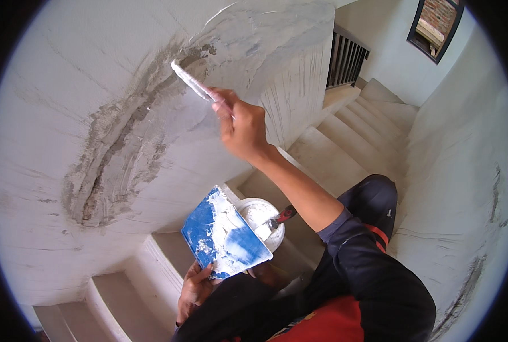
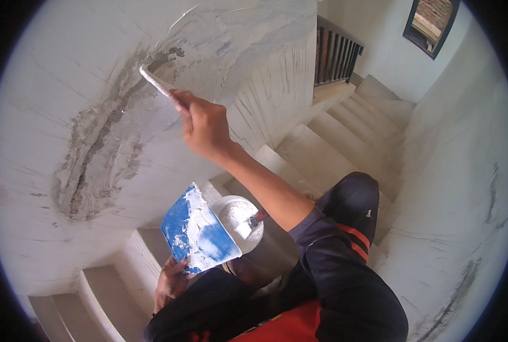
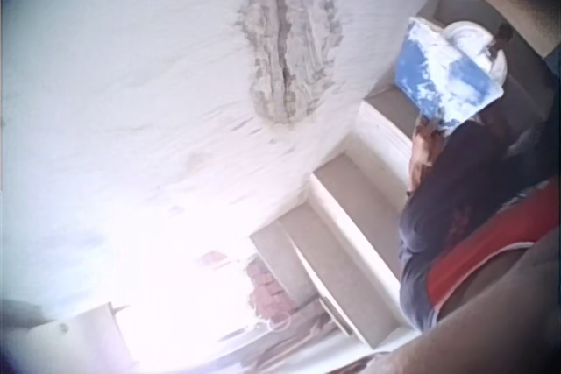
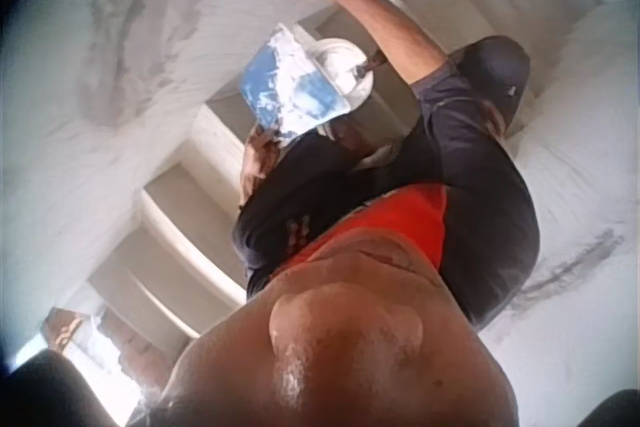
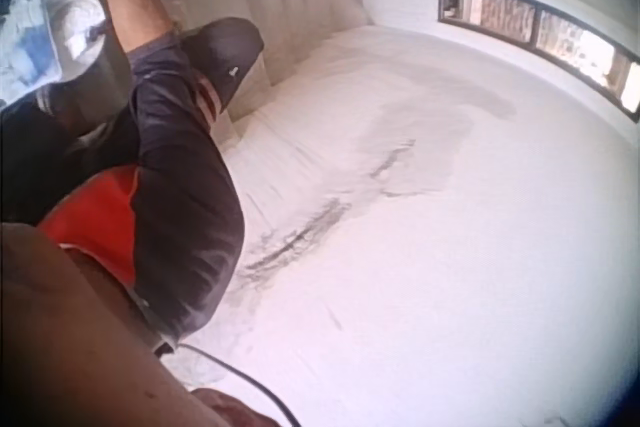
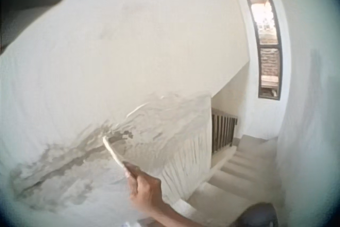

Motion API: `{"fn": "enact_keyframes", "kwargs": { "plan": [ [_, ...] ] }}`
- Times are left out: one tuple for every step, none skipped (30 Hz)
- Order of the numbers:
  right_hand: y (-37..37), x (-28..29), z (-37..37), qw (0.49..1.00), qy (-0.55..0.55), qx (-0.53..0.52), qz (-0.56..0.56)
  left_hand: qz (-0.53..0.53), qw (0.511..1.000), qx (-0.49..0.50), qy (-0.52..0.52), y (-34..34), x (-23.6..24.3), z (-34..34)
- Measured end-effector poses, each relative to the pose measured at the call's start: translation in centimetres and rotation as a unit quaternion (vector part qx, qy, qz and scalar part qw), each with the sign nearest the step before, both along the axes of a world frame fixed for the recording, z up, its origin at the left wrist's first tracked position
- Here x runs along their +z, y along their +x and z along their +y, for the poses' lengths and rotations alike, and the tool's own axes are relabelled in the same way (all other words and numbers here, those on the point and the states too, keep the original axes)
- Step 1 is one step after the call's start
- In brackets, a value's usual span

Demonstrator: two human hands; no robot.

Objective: The person is sitting on a staircase and applying white plaster to the wall using a trowel and a hawk. They repeatedly scoop plaster from a bucket, transfer it to the hawk, and smooth it onto the wall surface.

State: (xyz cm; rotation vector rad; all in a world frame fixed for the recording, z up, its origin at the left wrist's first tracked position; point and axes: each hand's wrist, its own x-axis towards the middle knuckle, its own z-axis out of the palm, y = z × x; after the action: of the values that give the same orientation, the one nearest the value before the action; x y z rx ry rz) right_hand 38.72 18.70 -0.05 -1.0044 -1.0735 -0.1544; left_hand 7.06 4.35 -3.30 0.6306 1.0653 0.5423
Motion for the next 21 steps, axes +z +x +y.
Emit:
{"fn": "enact_keyframes", "kwargs": {
  "plan": [
    [0.2,0.3,-0.3,0.999,-0.032,0.002,0.041,-0.004,1.000,-0.003,0.004,-0.3,-0.2,-0.1],
    [0.4,0.4,-0.5,0.995,-0.064,0.004,0.082,-0.007,1.000,-0.005,0.007,-0.7,-0.4,-0.2],
    [0.8,0.7,-0.3,0.992,-0.046,-0.020,0.116,-0.010,1.000,-0.008,0.010,-1.0,-0.3,-0.2],
    [2.2,0.9,-0.2,0.989,-0.010,-0.040,0.145,-0.009,1.000,-0.004,0.012,-0.5,-0.2,-0.1],
    [3.7,1.2,0.0,0.983,0.024,-0.055,0.174,-0.007,1.000,0.004,0.013,0.0,0.1,-0.3],
    [4.8,1.6,0.2,0.975,0.058,-0.071,0.203,-0.005,1.000,0.012,0.013,0.3,0.3,-0.5],
    [5.1,2.8,0.0,0.967,0.045,-0.071,0.240,-0.004,1.000,0.011,0.018,0.2,0.2,-0.7],
    [5.2,4.8,-0.5,0.957,0.031,-0.072,0.278,-0.003,1.000,0.010,0.021,-0.2,0.2,-0.7],
    [5.4,5.9,-0.5,0.946,0.016,-0.073,0.315,-0.001,1.000,0.009,0.023,-0.6,0.1,-0.7],
    [5.8,6.3,0.4,0.953,-0.010,-0.100,0.286,0.001,1.000,0.007,0.023,-0.7,0.1,-0.6],
    [6.4,6.8,1.7,0.958,-0.037,-0.129,0.255,0.001,1.000,0.002,0.022,-0.6,0.0,-0.5],
    [6.6,7.3,2.7,0.960,-0.064,-0.158,0.223,0.001,1.000,-0.003,0.020,-0.6,-0.1,-0.4],
    [6.4,7.9,3.6,0.961,-0.089,-0.181,0.187,-0.004,1.000,-0.004,0.020,-0.6,-0.1,-0.3],
    [6.1,8.4,4.4,0.961,-0.114,-0.204,0.149,-0.010,1.000,-0.006,0.019,-0.6,-0.3,-0.4],
    [5.8,8.8,4.9,0.957,-0.139,-0.228,0.112,-0.017,1.000,-0.008,0.019,-0.5,-0.3,-0.3],
    [5.2,8.8,5.1,0.958,-0.144,-0.220,0.118,-0.020,1.000,-0.007,0.017,-0.6,-0.4,-0.4],
    [4.5,8.8,5.1,0.958,-0.148,-0.213,0.123,-0.023,1.000,-0.006,0.016,-0.6,-0.3,-0.5],
    [3.8,8.8,5.0,0.958,-0.152,-0.207,0.129,-0.027,0.999,-0.006,0.015,-0.5,-0.2,-0.5],
    [2.6,8.3,5.2,0.962,-0.138,-0.203,0.117,-0.023,1.000,0.004,0.019,-0.5,-0.1,-0.6],
    [1.9,7.7,5.1,0.964,-0.128,-0.210,0.101,-0.022,1.000,0.005,0.019,-0.2,0.0,-0.5],
    [1.2,7.0,5.0,0.965,-0.117,-0.217,0.086,-0.022,1.000,0.005,0.018,0.2,0.0,-0.4]
  ]
}}
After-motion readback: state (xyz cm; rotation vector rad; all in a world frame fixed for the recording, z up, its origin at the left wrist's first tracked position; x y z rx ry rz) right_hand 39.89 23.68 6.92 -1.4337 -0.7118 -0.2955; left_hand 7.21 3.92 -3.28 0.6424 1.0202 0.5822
